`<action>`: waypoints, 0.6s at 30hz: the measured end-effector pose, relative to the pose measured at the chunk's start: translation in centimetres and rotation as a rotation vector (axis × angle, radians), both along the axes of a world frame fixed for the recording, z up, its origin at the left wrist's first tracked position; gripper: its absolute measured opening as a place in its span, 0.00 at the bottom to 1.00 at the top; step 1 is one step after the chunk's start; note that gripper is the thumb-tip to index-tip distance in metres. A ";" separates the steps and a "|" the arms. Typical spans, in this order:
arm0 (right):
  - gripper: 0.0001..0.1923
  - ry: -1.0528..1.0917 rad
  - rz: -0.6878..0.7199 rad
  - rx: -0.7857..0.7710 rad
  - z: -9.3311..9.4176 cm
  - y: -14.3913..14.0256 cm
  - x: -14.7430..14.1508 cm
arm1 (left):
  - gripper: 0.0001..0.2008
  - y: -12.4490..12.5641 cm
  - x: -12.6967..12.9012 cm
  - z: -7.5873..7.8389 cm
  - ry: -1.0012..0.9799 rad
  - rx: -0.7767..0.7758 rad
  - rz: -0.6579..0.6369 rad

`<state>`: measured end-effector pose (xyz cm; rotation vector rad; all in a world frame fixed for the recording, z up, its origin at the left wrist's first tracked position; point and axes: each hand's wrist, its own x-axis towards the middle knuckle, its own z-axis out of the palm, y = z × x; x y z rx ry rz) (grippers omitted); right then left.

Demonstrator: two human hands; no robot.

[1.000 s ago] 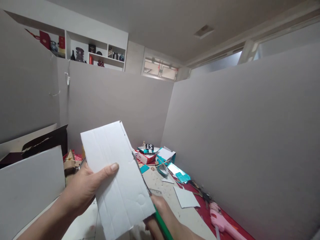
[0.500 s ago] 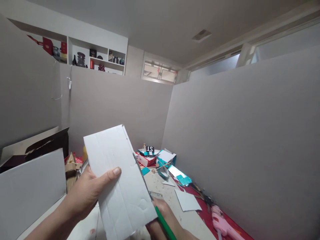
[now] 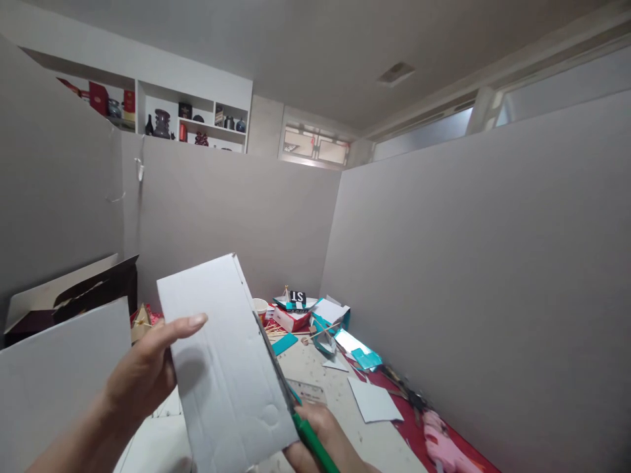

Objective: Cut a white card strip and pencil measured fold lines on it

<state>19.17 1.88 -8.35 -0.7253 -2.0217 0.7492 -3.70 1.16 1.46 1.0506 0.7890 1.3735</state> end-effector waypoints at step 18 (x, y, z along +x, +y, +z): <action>0.12 0.099 0.012 -0.021 0.3 0.1 0.1 | 0.37 -0.7 1.0 0.0 0.031 -0.014 0.010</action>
